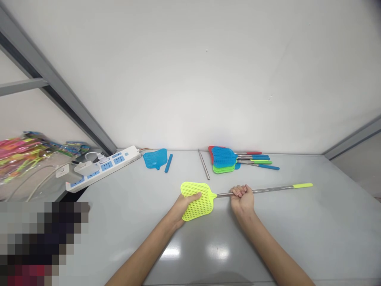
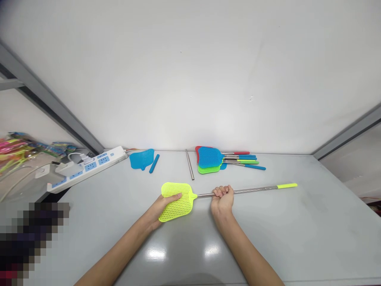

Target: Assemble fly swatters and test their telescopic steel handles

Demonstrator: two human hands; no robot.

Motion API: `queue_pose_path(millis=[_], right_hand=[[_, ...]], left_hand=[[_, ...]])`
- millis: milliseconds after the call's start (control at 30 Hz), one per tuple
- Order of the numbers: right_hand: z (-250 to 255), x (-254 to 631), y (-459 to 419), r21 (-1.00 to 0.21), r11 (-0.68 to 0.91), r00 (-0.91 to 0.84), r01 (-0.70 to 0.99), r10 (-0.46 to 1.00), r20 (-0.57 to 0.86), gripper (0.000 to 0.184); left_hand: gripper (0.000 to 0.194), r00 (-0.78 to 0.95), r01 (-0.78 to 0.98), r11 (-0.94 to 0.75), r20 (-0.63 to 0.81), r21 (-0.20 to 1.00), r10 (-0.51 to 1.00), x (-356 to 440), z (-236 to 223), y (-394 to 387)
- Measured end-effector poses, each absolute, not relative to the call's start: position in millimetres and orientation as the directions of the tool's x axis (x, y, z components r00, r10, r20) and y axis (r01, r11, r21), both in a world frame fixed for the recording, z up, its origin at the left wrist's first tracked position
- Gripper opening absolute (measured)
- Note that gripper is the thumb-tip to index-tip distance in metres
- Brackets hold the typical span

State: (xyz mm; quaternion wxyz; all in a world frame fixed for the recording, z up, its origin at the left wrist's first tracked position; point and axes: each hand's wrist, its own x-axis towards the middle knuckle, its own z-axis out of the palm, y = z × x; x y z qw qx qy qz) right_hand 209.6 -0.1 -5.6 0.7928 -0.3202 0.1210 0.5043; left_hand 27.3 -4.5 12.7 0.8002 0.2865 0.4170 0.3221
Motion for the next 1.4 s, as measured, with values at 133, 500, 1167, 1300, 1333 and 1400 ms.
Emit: queue_pose_path(millis=[133,500,1167,1300,1333,1400], right_hand=[[-7.0,209.6,0.9,-0.396,0.281,0.466,-0.874,0.717,-0.519,0.026],[-3.4,204.0,3.7,-0.452,0.283,0.497,-0.846,0.724,-0.479,0.027],[5.2,229.2,4.7,-0.529,0.017,0.214,-0.848,0.925,-0.314,0.007],[5.6,246.4,3.8,-0.497,0.078,0.286,-0.864,0.888,-0.359,0.006],[5.6,249.4,3.8,-0.487,0.090,0.300,-0.869,0.878,-0.373,0.006],[5.3,253.8,4.1,-0.462,0.104,0.314,-0.880,0.859,-0.405,0.006]], left_hand=[[0.039,0.432,-0.285,0.629,-0.489,0.723,0.758,27.6,13.1,-4.8],[0.039,0.426,-0.305,0.623,-0.482,0.720,0.765,25.4,14.3,-5.3],[0.036,0.384,-0.424,0.651,-0.526,0.630,0.759,-4.1,20.0,19.6],[0.036,0.341,-0.440,0.618,-0.515,0.651,0.786,-12.2,19.4,24.6],[0.036,0.331,-0.446,0.614,-0.517,0.651,0.789,-13.8,18.8,26.0],[0.035,0.313,-0.460,0.607,-0.522,0.648,0.794,-15.7,17.4,28.1]])
